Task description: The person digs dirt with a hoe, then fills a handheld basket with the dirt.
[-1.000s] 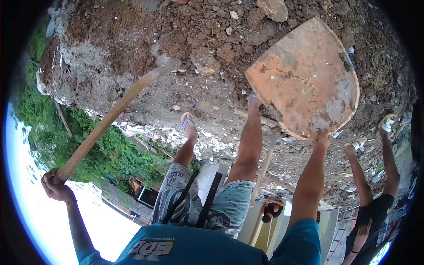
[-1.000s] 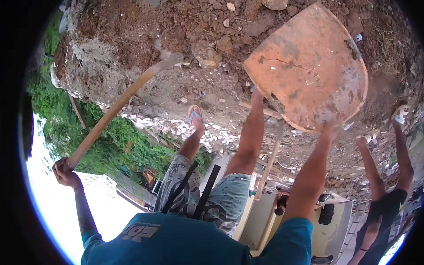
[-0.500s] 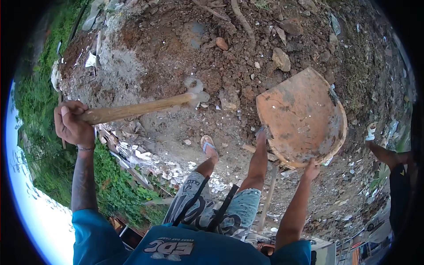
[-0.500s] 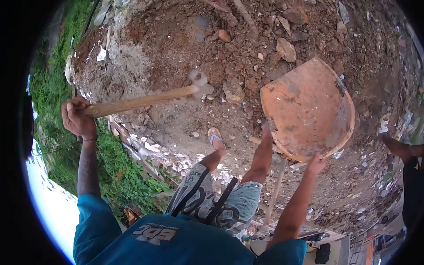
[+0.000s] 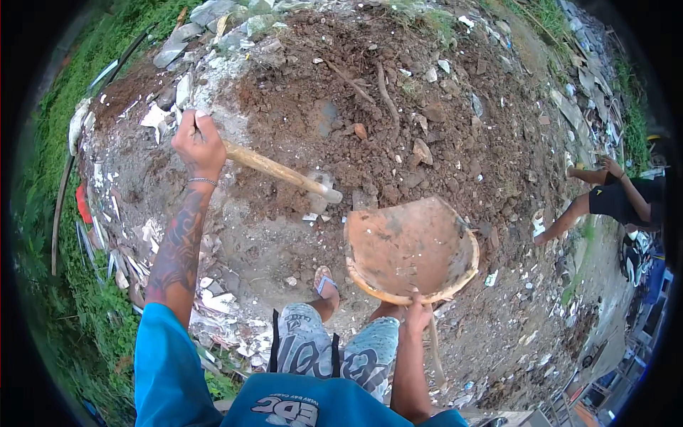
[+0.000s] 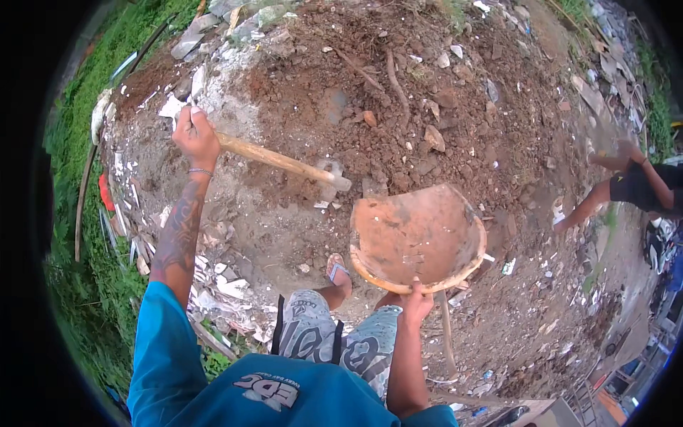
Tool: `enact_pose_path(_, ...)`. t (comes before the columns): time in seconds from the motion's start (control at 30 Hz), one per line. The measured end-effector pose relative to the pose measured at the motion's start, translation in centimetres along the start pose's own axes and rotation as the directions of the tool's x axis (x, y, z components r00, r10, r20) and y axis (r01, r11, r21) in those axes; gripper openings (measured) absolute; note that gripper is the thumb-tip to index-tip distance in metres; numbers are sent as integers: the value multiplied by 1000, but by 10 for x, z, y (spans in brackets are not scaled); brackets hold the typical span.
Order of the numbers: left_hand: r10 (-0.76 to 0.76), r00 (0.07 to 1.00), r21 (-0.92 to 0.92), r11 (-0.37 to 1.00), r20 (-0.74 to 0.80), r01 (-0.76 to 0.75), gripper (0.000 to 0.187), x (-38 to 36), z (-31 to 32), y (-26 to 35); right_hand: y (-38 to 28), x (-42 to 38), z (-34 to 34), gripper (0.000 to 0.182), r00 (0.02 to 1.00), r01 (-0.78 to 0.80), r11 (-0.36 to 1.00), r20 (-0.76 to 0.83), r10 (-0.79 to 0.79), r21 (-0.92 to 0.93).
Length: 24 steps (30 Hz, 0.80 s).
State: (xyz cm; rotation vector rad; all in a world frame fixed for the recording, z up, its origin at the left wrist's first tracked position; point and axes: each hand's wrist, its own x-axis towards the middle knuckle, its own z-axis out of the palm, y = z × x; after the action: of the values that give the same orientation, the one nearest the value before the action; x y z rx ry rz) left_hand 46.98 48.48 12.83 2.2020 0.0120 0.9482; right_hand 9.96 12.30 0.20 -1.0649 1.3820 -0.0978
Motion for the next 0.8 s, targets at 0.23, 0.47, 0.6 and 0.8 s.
enact_pose_path(0.23,71,996,150,987,-44,-64,21,12,9,-2,63,-23,19,39,971,-225,972,63,230,-71)
enact_pose_path(0.47,19,999,70,997,-39,-16,16,19,44,14,122,-82,43,39,956,-294,952,2,295,89)
enact_pose_path(0.6,50,998,3,999,-42,-50,16,10,49,25,171,-72,40,41,943,-314,931,-54,329,186)
enact_pose_path(0.8,95,995,27,995,-5,-95,20,-7,66,57,264,11,25,31,770,-574,749,-93,631,330)
